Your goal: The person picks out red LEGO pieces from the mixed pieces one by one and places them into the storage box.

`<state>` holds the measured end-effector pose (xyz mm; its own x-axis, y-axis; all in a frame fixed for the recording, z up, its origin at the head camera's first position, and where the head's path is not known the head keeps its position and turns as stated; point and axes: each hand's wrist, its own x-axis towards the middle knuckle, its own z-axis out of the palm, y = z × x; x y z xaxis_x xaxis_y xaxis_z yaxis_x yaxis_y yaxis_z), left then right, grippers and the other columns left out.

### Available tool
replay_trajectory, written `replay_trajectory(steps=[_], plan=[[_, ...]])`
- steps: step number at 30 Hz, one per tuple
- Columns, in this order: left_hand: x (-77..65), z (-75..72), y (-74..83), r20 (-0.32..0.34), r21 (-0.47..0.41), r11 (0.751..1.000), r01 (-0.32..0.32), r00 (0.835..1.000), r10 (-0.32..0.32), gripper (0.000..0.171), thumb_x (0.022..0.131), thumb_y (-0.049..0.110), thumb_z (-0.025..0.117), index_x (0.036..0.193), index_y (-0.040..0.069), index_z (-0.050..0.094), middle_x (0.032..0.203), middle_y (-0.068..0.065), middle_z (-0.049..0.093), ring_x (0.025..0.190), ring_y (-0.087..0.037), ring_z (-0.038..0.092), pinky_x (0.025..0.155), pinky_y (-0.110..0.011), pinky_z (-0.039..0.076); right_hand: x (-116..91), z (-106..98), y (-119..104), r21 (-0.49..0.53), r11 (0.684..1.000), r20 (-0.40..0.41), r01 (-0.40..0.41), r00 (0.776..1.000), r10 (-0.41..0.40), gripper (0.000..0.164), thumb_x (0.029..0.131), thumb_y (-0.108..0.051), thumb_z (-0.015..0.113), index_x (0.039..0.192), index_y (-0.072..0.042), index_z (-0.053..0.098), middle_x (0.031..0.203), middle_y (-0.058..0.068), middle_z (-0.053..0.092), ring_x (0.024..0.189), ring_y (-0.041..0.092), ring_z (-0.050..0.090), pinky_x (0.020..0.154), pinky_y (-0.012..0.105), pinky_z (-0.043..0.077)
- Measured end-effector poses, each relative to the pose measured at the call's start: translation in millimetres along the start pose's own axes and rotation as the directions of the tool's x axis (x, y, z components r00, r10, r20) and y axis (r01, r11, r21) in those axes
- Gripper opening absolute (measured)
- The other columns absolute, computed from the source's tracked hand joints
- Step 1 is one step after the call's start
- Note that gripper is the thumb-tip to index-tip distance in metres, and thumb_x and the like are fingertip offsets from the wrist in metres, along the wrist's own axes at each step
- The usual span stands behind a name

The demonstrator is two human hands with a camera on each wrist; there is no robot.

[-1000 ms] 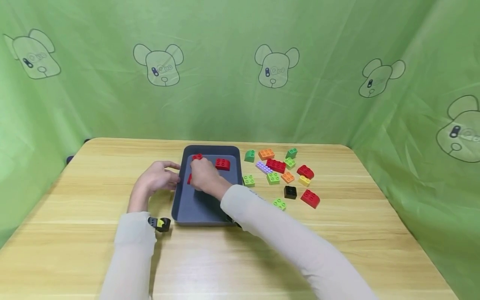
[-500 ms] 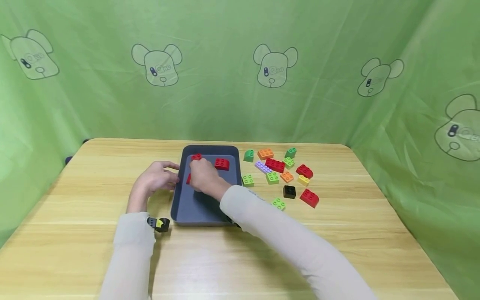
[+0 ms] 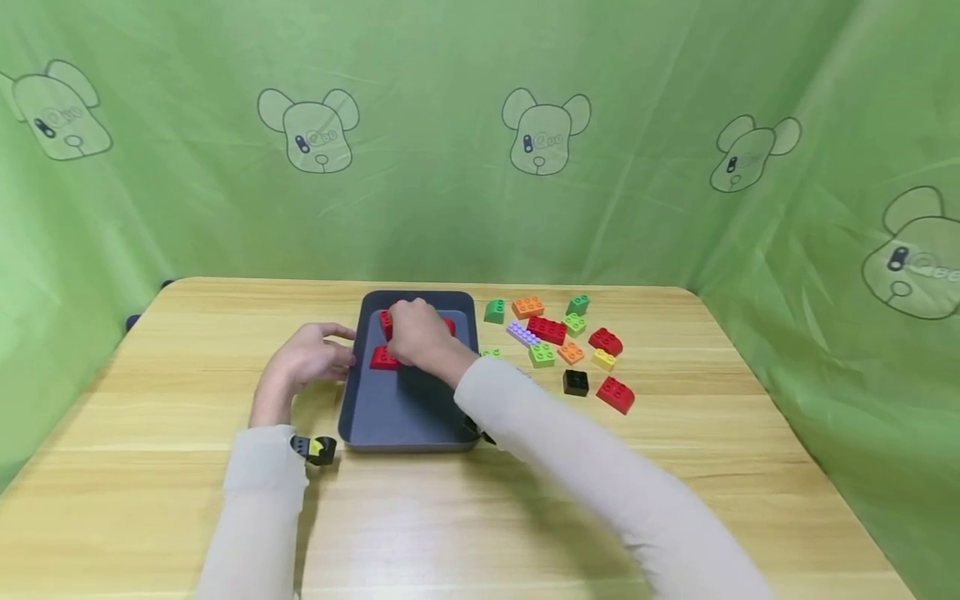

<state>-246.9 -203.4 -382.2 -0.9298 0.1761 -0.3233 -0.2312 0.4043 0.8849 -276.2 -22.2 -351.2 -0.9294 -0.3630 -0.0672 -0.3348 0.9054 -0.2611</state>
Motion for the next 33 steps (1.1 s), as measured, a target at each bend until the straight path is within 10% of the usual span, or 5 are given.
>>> replay_trajectory(steps=[33], plan=[[1.8, -0.5, -2.0, -0.007, 0.018, 1.000, 0.006, 1.000, -0.006, 0.055, 0.096, -0.005, 0.054, 0.149, -0.008, 0.040, 0.135, -0.036, 0.057, 0.115, -0.041, 0.067, 0.097, -0.042, 0.061, -16.4, -60.1, 138.5, 0.154, 0.966, -0.122, -0.206, 0.966, 0.226, 0.046, 0.084, -0.001, 0.058, 0.129, 0.005, 0.063, 0.129, 0.025, 0.064, 0.116, 0.039, 0.061, 0.099, 0.046, 0.058]])
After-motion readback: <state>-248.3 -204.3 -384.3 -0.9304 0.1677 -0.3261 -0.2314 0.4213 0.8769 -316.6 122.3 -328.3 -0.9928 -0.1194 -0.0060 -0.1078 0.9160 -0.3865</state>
